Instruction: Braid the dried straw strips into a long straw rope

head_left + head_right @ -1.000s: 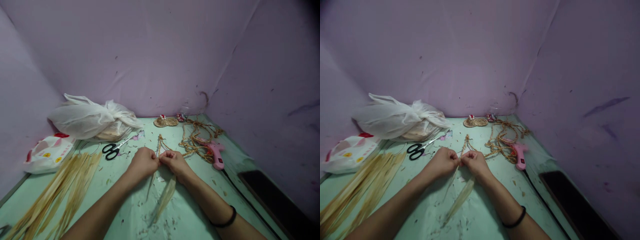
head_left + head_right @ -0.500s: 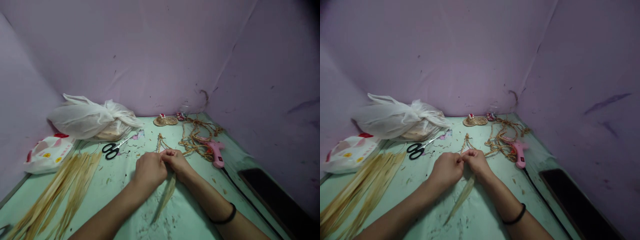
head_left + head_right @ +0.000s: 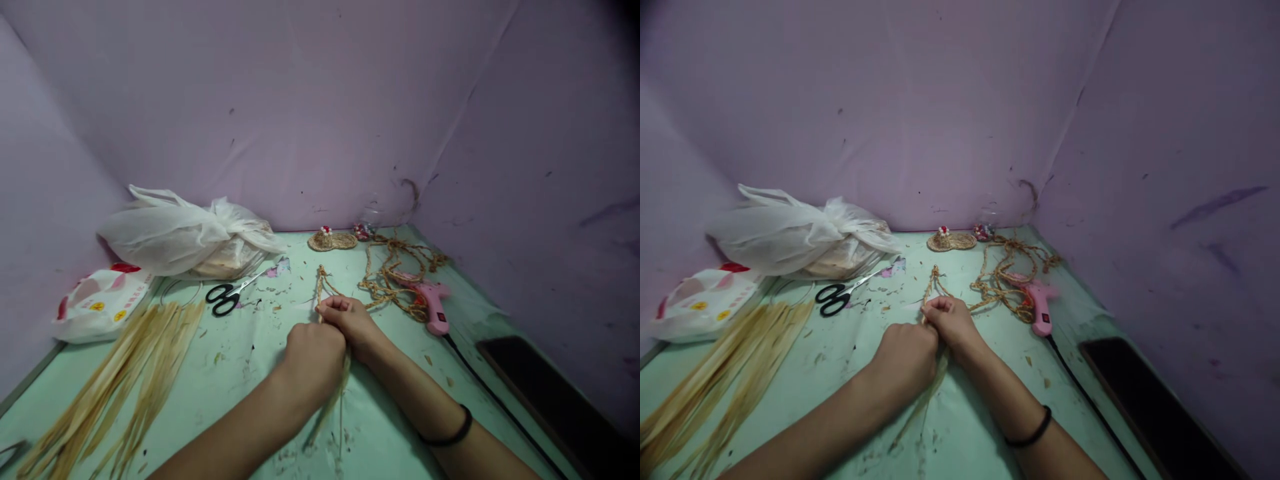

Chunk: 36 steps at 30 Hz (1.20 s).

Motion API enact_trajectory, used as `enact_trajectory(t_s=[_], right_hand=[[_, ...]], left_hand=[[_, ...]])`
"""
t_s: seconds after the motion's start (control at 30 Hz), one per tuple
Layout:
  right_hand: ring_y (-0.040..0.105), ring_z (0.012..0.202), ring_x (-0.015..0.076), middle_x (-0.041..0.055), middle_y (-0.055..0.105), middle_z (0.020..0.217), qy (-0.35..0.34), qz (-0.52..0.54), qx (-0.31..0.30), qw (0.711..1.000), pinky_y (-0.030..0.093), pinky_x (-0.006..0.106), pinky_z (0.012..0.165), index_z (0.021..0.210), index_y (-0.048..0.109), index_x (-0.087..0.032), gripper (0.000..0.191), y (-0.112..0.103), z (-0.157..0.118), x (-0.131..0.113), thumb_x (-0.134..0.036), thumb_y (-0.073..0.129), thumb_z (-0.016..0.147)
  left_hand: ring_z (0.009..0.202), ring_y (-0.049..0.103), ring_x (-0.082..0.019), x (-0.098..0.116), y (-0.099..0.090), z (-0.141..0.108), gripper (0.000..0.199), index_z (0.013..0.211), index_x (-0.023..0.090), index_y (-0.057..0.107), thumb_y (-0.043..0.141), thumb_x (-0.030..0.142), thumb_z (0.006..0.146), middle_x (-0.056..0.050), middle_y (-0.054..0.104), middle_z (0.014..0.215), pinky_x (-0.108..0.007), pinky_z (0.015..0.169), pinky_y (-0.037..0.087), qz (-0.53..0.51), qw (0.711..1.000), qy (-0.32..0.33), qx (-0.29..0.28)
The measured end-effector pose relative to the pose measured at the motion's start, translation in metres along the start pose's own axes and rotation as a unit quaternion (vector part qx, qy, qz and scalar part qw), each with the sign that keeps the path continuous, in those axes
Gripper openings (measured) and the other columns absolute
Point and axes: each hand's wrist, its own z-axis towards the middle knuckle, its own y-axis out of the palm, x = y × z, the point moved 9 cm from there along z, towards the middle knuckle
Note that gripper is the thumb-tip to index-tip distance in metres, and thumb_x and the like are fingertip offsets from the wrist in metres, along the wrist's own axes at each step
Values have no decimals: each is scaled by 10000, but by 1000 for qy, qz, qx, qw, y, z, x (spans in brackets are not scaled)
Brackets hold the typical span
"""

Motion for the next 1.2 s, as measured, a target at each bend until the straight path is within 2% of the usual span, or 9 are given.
enact_trajectory(t_s=[0.13, 0.2, 0.27, 0.37, 0.43, 0.73, 0.97, 1.07, 1.2], right_hand=[[414, 419, 66, -22, 531, 487, 21, 8, -8, 1000, 309, 207, 440, 594, 552, -136, 192, 2, -2, 1, -276, 663, 523], [416, 405, 65, -20, 540, 491, 38, 13, -13, 999, 306, 206, 426, 605, 552, -137, 203, 3, -2, 3, -285, 667, 525], [428, 408, 65, -16, 547, 492, 37, 18, -17, 999, 310, 203, 424, 604, 551, -135, 211, 5, -3, 2, -288, 673, 524], [444, 412, 72, -19, 534, 455, 17, 15, -24, 999, 321, 202, 439, 600, 544, -135, 212, 6, -2, -1, -284, 675, 524], [461, 428, 81, -17, 535, 452, 10, 5, -35, 999, 335, 206, 457, 605, 548, -137, 211, 6, -1, -1, -292, 670, 533], [307, 405, 50, -47, 447, 421, -52, -200, -56, 977, 212, 194, 410, 525, 535, -138, 144, 0, 8, -7, -246, 567, 615], [327, 446, 61, -42, 443, 473, -99, -244, -55, 963, 227, 191, 426, 531, 490, -149, 151, 1, 11, -2, -237, 499, 653], [340, 462, 69, -39, 444, 489, -104, -240, -60, 963, 238, 194, 438, 542, 486, -153, 129, 4, 10, -2, -229, 495, 646], [365, 473, 78, -26, 473, 497, -114, -262, -72, 956, 257, 199, 453, 543, 509, -153, 125, 6, 8, -5, -211, 469, 647]], left_hand=[[558, 516, -148, -25, -38, 9, 162, 553, 136, 574, 551, 260, 655, -39, 530, 506, -235, 535, 351, -97, 993, -57, 40], [450, 471, -100, -47, -47, 14, 128, 701, 127, 589, 527, 237, 679, -14, 543, 538, -208, 441, 318, -221, 964, -133, 58], [368, 431, -72, -57, -26, 17, 176, 833, 115, 563, 519, 178, 675, -4, 565, 583, -193, 365, 280, -372, 907, -199, -20], [377, 456, -56, -44, 16, 17, 100, 754, 86, 545, 513, 113, 663, -26, 571, 598, -168, 352, 320, -520, 813, -208, -161], [391, 465, -50, -42, 29, 17, 25, 671, 85, 531, 518, 96, 652, -17, 547, 548, -157, 371, 357, -552, 787, -205, -182], [287, 365, -69, -56, 8, 27, 66, 540, 127, 489, 500, 104, 601, 25, 457, 375, -188, 309, 275, -335, 919, -178, -111], [265, 281, -48, -57, 21, 23, 108, 518, 132, 494, 508, 184, 612, 30, 423, 358, -185, 301, 171, -397, 880, -203, -160], [273, 247, -40, -59, 21, 25, 177, 467, 159, 409, 547, 202, 568, 65, 330, 332, -185, 307, 129, -432, 869, -201, -133], [287, 200, -29, -57, 13, 28, 93, 455, 146, 439, 504, 119, 516, 78, 279, 302, -189, 333, 106, -406, 892, -182, -79]])
